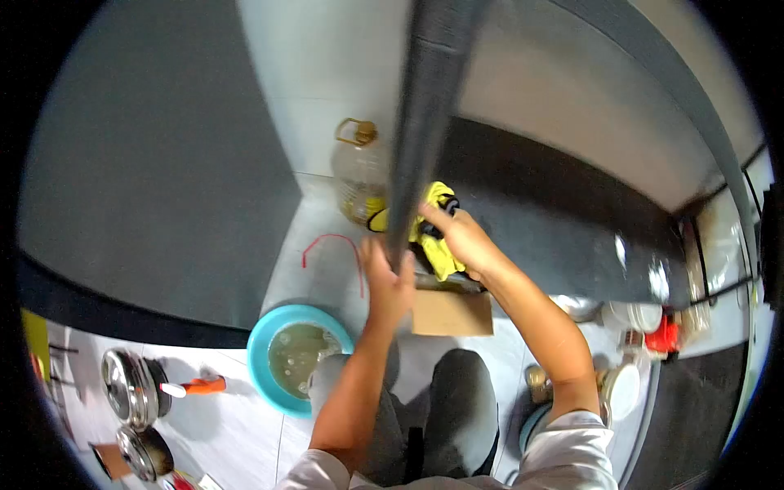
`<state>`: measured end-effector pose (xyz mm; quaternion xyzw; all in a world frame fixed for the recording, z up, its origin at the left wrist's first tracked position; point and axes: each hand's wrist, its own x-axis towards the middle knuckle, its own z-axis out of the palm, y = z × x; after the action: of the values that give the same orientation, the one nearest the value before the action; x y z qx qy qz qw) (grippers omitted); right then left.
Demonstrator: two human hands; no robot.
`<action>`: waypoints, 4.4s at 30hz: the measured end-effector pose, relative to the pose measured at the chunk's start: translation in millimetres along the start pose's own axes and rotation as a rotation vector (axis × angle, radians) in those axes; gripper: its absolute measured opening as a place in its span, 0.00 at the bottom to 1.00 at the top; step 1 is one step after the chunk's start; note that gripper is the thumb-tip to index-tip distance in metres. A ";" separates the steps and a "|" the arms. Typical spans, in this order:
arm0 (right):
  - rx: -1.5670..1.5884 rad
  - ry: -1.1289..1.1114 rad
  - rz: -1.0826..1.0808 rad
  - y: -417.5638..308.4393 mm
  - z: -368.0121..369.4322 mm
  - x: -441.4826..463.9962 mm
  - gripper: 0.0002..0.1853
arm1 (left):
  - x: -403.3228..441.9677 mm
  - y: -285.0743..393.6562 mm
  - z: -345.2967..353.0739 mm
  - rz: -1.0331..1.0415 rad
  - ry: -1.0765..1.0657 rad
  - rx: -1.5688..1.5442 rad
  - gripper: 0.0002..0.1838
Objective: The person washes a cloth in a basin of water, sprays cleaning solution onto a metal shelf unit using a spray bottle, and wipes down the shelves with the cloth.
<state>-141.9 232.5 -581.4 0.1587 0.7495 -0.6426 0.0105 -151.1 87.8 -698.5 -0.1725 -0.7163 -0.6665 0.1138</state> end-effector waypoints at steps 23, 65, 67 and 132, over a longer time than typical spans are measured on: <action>-1.317 1.002 -0.325 135.8 -304.6 -182.2 0.21 | -33.0 138.3 115.2 0.766 -0.196 0.575 0.14; -1.062 0.636 -0.374 108.1 -260.9 -175.8 0.22 | -15.3 101.5 159.4 0.576 -0.356 0.809 0.10; -1.182 0.781 -0.208 111.6 -315.7 -191.4 0.24 | -15.0 102.7 161.7 0.592 -0.335 0.788 0.11; 0.515 0.620 -0.061 199.1 -148.0 -301.2 0.12 | -102.1 123.1 207.2 1.078 -0.535 0.662 0.29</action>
<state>222.0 332.6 -680.6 0.3203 0.5362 -0.7309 -0.2750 5.2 290.4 -643.7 -0.6195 -0.7000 -0.1972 0.2955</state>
